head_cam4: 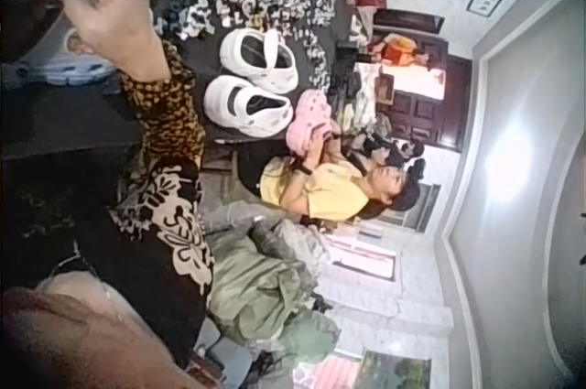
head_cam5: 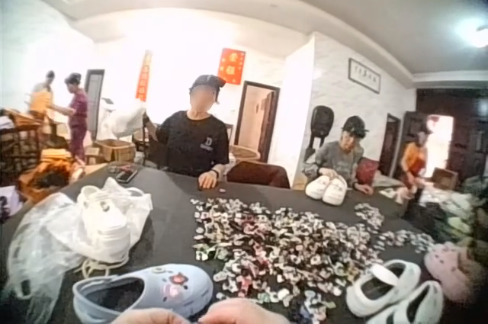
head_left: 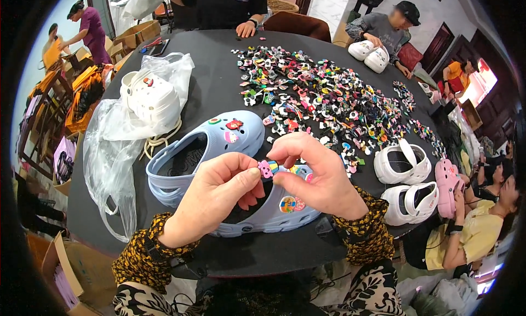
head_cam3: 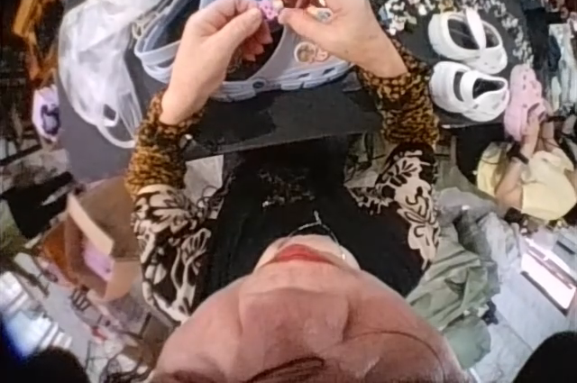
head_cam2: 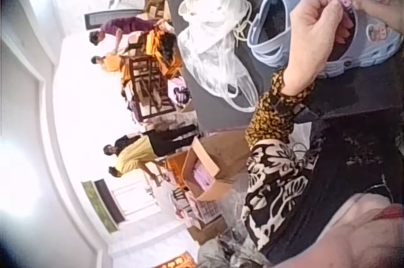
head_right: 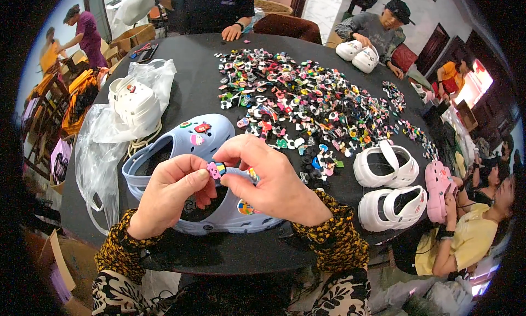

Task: Applying decorative charms to foam clogs and then sorting/packaging pairs into large storage bags.

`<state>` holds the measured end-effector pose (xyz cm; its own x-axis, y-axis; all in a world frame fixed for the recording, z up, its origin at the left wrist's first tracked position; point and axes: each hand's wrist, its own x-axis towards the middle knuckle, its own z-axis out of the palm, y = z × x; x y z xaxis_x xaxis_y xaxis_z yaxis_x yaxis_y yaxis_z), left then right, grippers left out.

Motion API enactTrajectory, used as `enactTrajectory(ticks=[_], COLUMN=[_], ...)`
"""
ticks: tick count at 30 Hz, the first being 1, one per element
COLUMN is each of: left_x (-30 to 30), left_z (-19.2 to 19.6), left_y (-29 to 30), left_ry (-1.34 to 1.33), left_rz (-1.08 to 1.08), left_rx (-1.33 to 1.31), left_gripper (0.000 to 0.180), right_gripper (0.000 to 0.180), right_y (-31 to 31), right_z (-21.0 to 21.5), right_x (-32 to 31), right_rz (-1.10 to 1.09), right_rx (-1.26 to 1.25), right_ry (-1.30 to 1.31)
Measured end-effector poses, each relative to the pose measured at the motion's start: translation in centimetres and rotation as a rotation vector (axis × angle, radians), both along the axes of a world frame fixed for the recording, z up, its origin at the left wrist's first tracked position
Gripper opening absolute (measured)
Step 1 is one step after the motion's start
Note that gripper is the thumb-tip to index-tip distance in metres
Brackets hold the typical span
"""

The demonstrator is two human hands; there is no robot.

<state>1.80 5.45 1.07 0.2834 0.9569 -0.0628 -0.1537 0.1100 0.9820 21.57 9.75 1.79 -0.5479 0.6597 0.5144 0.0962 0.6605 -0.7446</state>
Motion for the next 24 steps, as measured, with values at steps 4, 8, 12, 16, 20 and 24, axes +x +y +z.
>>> enactTrajectory(ticks=[4,8,12,16,20,24], left_x=[0.3,0.3,-0.6,-3.9,-6.0,-6.6], left_z=[0.0,-0.1,0.7,0.2,-1.7,-2.7], left_y=[0.1,0.0,0.4,2.5,3.6,4.9], left_ry=[-0.01,0.006,0.227,0.466,0.493,0.344], left_rz=[-0.002,-0.003,0.111,0.524,0.47,0.253], left_rx=[0.004,-0.005,0.201,0.388,0.127,-0.067], left_gripper=[0.016,0.016,0.017,0.027,0.032,0.038], right_gripper=[0.029,0.024,0.02,0.014,0.01,0.008], right_y=[0.3,0.1,-0.1,0.1,0.3,0.5], right_z=[0.1,-0.2,-0.3,0.3,0.3,0.0], right_x=[0.4,0.0,-0.1,0.7,1.3,1.1], right_rz=[0.022,-0.021,-0.049,-0.132,-0.219,-0.218], right_rx=[0.147,0.254,0.222,0.159,0.087,-0.001], right_ry=[-0.065,-0.07,-0.071,-0.059,0.014,0.079])
